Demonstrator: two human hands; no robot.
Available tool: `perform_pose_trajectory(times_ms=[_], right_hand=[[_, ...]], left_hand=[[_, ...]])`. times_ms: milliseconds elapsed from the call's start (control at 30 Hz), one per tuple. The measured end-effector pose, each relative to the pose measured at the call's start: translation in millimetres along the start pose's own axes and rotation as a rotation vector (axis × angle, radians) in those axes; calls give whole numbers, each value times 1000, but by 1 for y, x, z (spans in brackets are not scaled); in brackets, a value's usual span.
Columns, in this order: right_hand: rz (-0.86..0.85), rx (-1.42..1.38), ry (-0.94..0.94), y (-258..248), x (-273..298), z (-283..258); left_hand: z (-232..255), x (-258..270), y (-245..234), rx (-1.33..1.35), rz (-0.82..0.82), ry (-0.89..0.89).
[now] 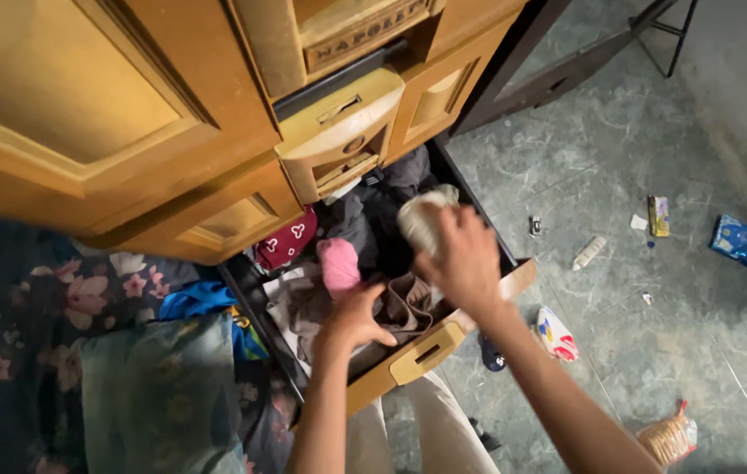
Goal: The person sorts and organizes various items of clothing by retrieving them from a plastic drawer unit and a chair, then folding and stacking them before placing them inside a wooden wardrobe.
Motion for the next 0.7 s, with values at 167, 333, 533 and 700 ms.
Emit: perform_pose_trajectory(times_ms=[167, 333, 533, 700], right_hand=[[-11, 82, -158, 68, 44, -24], [-62, 108, -153, 119, 45, -22], [-574, -93, 100, 99, 18, -1], [-242, 90, 152, 64, -10, 34]], left_hand=[[15, 8, -82, -161, 372, -212], [41, 5, -103, -269, 624, -81], [49, -6, -117, -361, 394, -295], [119, -33, -121, -369, 479, -189]])
Point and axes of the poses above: each hand's wrist, its own x-axis away from the middle knuckle, its own y-axis out of the palm, z = x × y, the point moved 9 cm from there along -x, towards the middle knuckle, and after that the axes turned 13 degrees about y, right-handed, at the moved point
